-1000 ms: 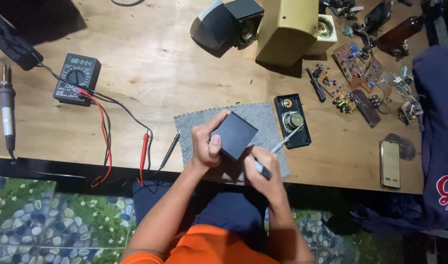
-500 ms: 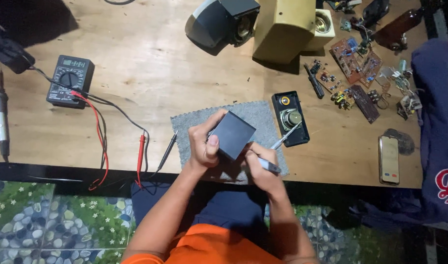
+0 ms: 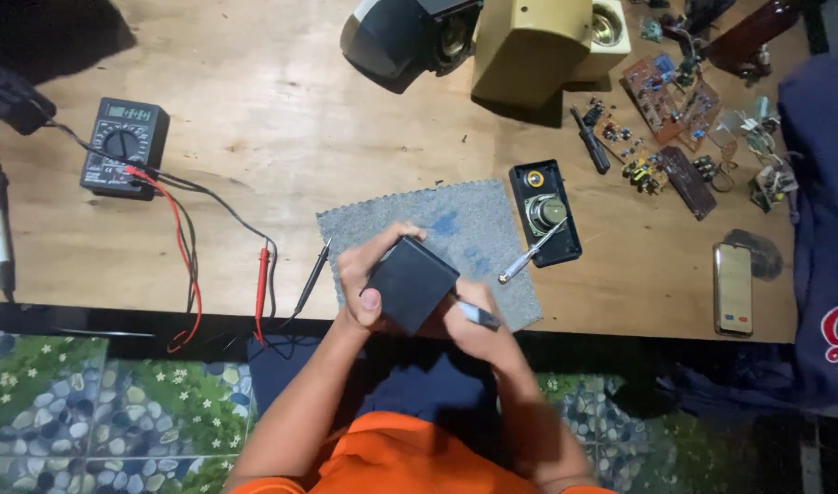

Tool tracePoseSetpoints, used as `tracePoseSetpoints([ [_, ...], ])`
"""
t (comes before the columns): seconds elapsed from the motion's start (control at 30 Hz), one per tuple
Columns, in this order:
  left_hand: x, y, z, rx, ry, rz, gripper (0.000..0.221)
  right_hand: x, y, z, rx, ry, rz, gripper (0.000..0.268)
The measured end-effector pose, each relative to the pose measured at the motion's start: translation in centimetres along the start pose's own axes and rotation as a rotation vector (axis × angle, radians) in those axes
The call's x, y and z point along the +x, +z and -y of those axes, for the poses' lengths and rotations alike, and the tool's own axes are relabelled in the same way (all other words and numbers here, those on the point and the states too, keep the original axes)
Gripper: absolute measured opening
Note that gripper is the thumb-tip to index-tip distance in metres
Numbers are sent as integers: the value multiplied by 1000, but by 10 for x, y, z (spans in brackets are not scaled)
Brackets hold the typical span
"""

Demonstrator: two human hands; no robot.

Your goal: Disassembling, cleaning, and reassembling a small speaker unit using a brush and a marker.

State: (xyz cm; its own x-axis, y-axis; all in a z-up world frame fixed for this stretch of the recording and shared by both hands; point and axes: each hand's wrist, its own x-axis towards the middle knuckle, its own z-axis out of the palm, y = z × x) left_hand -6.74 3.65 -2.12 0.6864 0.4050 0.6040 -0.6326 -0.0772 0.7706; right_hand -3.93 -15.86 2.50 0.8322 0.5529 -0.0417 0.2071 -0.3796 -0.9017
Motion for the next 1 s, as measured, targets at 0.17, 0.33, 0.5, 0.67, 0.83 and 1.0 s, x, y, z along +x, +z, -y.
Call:
tracePoseSetpoints([
  [0.17,2,0,-2,-4,14,-4,91,0,-10,31,-88,73,55,29],
  [0.33,-1,2,-2,12,7,-19,91,10,-3,34,518,266,168,37],
  [0.5,2,3,-3,-12,25,-22,92,0,-12,26,115,126,97,28],
  [0.67,-3,6,4,8,5,-42,89,0,-1,-24,222,63,63,28],
  [0.83,-3,3,0,-14,5,-37,90,-8,-7,1,116,165,169,29],
  [1.0,11,8,-15,3,-25,-114,80,-13,-41,28,-107,-35,-94,29],
])
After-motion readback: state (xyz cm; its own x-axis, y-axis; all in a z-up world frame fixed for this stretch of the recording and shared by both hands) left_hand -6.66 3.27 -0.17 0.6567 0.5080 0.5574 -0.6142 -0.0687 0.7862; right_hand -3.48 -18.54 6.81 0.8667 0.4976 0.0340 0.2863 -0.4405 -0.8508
